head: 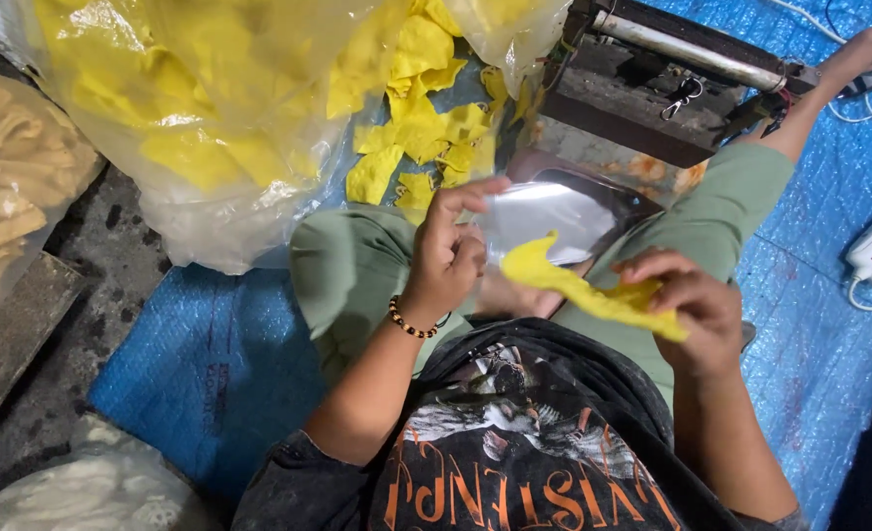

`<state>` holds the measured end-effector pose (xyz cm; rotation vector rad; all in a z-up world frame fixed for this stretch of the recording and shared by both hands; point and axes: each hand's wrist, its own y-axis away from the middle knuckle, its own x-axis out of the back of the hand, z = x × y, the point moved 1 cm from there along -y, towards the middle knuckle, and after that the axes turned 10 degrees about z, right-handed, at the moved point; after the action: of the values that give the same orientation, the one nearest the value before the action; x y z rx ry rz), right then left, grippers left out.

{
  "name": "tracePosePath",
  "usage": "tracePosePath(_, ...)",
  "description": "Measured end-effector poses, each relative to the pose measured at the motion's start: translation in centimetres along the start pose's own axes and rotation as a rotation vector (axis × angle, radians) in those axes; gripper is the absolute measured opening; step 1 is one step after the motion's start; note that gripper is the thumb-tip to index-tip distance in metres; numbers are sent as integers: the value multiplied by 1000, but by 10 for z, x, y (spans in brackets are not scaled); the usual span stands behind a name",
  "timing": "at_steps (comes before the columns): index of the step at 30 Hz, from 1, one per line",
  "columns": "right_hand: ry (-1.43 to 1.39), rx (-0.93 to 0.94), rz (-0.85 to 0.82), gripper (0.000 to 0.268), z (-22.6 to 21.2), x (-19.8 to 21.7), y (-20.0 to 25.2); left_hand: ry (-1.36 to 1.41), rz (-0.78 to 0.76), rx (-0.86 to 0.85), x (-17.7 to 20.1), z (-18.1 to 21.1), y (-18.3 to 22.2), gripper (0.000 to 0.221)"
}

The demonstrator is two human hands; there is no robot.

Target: The person is manually stuffing yellow foam pieces into small clear plastic bags at a fast pace while sitting on the floor.

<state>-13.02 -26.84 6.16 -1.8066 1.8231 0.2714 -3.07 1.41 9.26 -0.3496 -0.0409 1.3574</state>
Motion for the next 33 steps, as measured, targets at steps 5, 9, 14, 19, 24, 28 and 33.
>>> tracePosePath(5, 678, 324, -177, 19, -35, -54, -3, -245, -14, -239, 4, 4, -2, 7)
tracePosePath(9, 540, 238, -178, 11, -18, -43, -1, -146, -100, -163, 4, -18, 3, 5)
tracePosePath(14, 15, 202, -93, 22, 25, -25, -1, -353, -56, -214, 4, -30, 5, 5)
tracePosePath(19, 147, 167, -74, 22, 19, -26, -11, -368, -86, -209, -5, 4, 0, 21)
tracePosePath(24, 447, 213, -112, 15, 2, -33, -21, -365, -110, -204, -17, 1, 3, 24)
tracePosePath(28, 789, 248, -146, 13, -4, -51, -26, -358, -144, -189, -30, -5, 9, 33)
tracePosePath(33, 1140, 270, -171, 19, 2, -73, -29, -342, -186, -173, -40, -13, 16, 45)
